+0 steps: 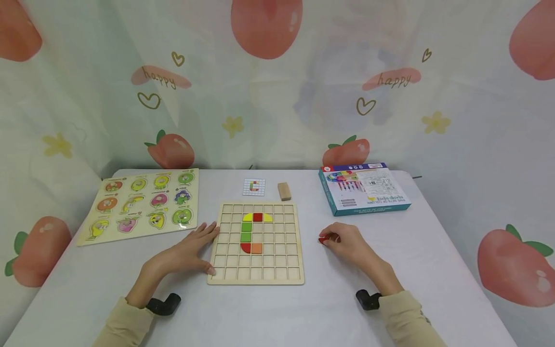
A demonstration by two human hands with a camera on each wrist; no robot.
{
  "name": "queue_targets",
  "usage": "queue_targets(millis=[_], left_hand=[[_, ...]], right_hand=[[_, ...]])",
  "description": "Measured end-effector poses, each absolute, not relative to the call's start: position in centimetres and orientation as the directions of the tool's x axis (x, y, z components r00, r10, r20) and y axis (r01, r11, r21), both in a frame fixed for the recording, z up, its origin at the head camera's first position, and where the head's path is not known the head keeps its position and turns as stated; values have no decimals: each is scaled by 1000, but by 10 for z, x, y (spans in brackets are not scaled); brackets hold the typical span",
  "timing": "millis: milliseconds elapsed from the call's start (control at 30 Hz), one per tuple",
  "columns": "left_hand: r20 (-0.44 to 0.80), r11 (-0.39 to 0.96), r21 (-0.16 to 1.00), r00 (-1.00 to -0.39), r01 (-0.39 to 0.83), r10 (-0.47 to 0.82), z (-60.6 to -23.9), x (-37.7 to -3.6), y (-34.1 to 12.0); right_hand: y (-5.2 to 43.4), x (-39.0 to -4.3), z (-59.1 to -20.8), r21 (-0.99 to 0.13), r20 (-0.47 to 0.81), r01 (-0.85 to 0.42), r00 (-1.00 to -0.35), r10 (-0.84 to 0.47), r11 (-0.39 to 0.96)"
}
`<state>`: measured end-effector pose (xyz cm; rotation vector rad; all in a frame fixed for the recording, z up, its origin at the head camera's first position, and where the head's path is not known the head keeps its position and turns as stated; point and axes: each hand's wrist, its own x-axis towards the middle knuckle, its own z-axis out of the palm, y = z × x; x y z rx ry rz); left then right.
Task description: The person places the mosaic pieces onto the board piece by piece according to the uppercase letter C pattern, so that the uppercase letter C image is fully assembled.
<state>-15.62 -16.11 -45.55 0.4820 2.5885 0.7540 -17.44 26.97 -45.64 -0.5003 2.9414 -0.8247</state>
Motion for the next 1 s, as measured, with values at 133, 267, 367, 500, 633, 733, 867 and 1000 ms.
queue_targets(millis=[133,267,367,500,633,733,867,1000], left_hand=[[-274,797,566,-863,213,425,-457,-156,-162],[-272,795,568,-863,213,425,-458,-156,-162],[-274,796,568,-863,212,425,-458,-157,-162],[-270,796,564,-863,218,428,-458,-157,-161],[-269,797,562,-862,222,430,-458,-157,-161],[-274,798,563,-863,215,426,-457,-156,-160],[-273,798,564,-864,212,422,-456,-156,-161],[-272,799,563,-866,211,420,-457,-156,-161]], right_hand=[[264,-175,-459,-526,58,-326,-935,-349,786],[258,-175,-459,-536,54,-346,-924,-378,770],[253,-174,-459,-536,52,-355,-919,-390,766],[247,-175,-460,-535,50,-363,-915,-400,763],[241,-176,-461,-537,47,-368,-911,-409,759],[237,-177,-460,-539,42,-369,-909,-414,757],[232,-178,-459,-543,32,-375,-903,-427,752],[228,-178,-458,-538,14,-367,-904,-428,759]])
